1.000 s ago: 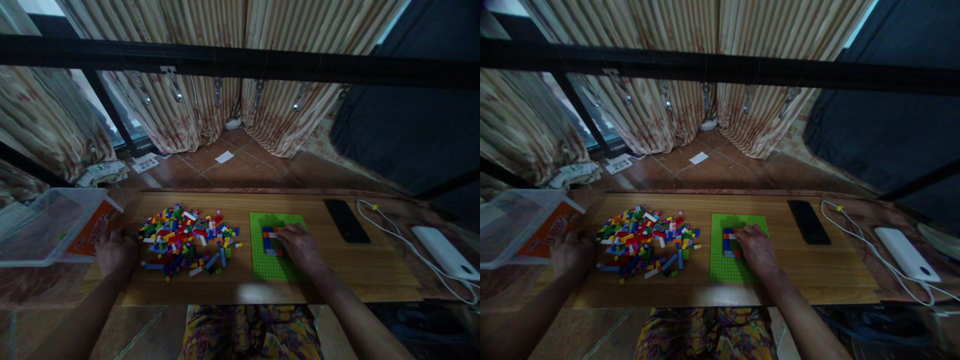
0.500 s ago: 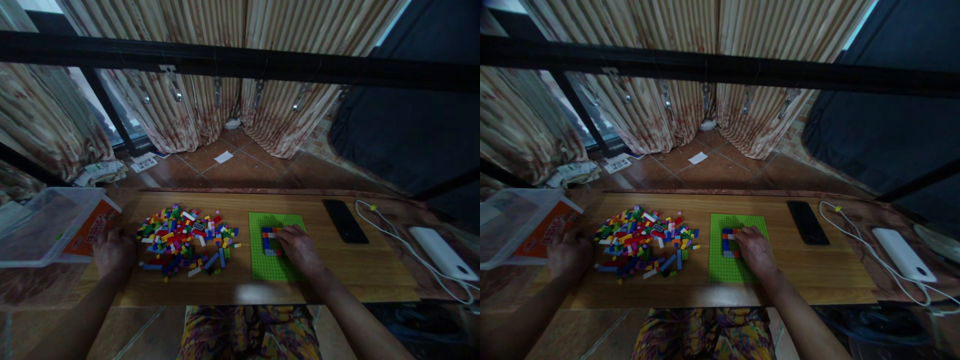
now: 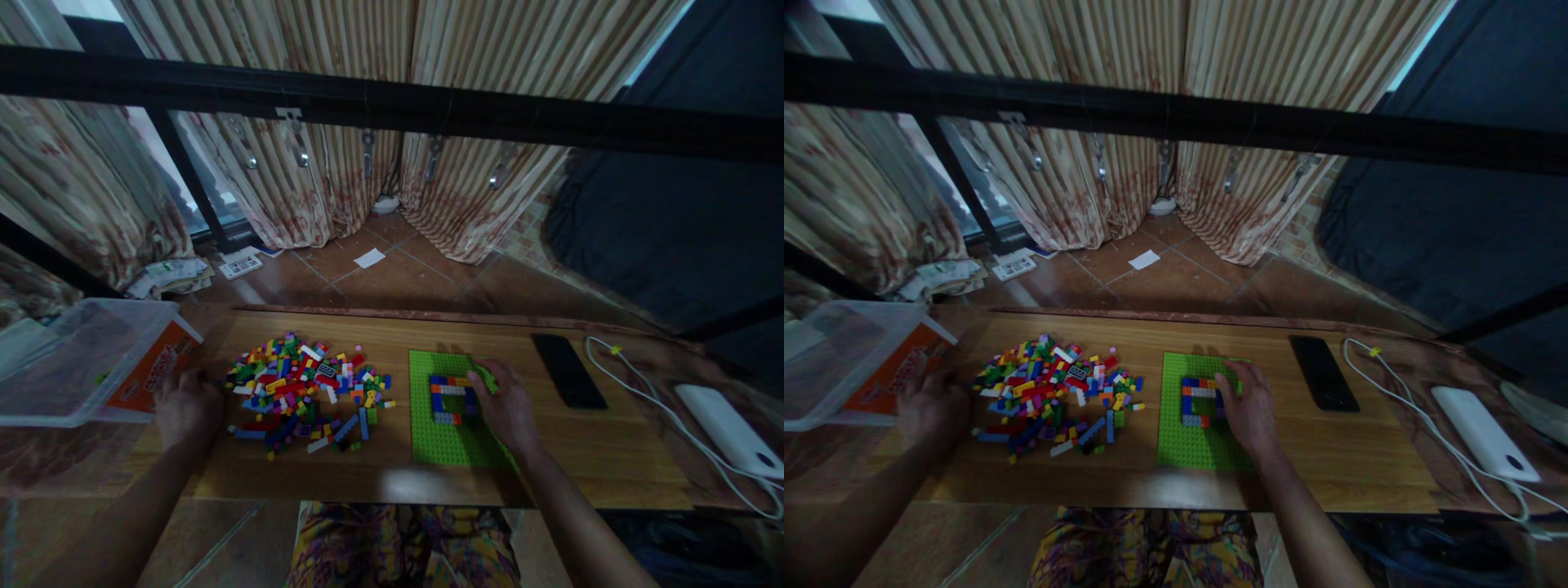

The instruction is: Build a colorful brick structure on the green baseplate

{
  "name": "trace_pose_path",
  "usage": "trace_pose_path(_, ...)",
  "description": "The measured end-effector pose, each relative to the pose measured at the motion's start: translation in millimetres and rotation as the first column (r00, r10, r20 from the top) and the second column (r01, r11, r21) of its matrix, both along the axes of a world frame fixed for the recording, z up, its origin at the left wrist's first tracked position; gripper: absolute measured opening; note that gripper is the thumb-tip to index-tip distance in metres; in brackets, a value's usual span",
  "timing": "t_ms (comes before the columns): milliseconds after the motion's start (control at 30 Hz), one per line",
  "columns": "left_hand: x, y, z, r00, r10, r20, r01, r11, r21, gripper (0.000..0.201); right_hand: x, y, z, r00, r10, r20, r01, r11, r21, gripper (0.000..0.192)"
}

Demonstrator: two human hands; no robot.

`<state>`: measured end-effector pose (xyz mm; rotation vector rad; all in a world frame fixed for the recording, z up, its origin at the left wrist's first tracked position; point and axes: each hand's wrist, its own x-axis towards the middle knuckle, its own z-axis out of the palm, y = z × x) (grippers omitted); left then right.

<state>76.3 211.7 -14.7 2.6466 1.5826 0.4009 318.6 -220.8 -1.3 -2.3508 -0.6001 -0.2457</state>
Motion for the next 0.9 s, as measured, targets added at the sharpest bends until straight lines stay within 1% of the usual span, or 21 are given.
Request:
trace_pose_path(67,0,2,-2.1,1.000,0.010,0.011,-0.010,1.000,0.003,0.047,4,1,-8.7,0.999,-0.035,-0.035,0.034,0.999,-0.022,0.046)
trace_pose_path(167,-1,3,-4.1,1.000,0.007,0.029,-0.007,1.000,0.010,0.045,5,1,-23.2,0.997,-0.023,-0.068,0.016,0.996,-0.090,0.052)
trace_pose_path(267,-1,1,-3.4,1.000,-0.005,0.028,0.005,1.000,0.019,0.044,3,0,-30.7,0.997,-0.016,-0.072,0.005,0.988,-0.155,0.056)
trace_pose_path(367,-1,0,-2.3,0.999,0.004,0.042,-0.005,1.000,0.016,0.043,2,1,-30.5,0.998,-0.022,-0.067,0.010,0.985,-0.171,0.055)
trace_pose_path(500,-1,0,-3.5,0.998,-0.003,0.063,0.002,1.000,0.021,0.043,4,4,-28.1,0.996,-0.045,-0.078,0.033,0.988,-0.152,0.055)
trace_pose_path(700,-1,1,-6.7,0.996,-0.013,0.085,0.009,0.999,0.046,0.041,7,3,-29.0,0.995,-0.056,-0.085,0.043,0.989,-0.144,0.049)
trace_pose_path(900,-2,1,-7.1,0.996,0.036,0.076,-0.037,0.999,0.011,0.041,6,3,-25.4,0.994,-0.037,-0.098,0.020,0.986,-0.167,0.038)
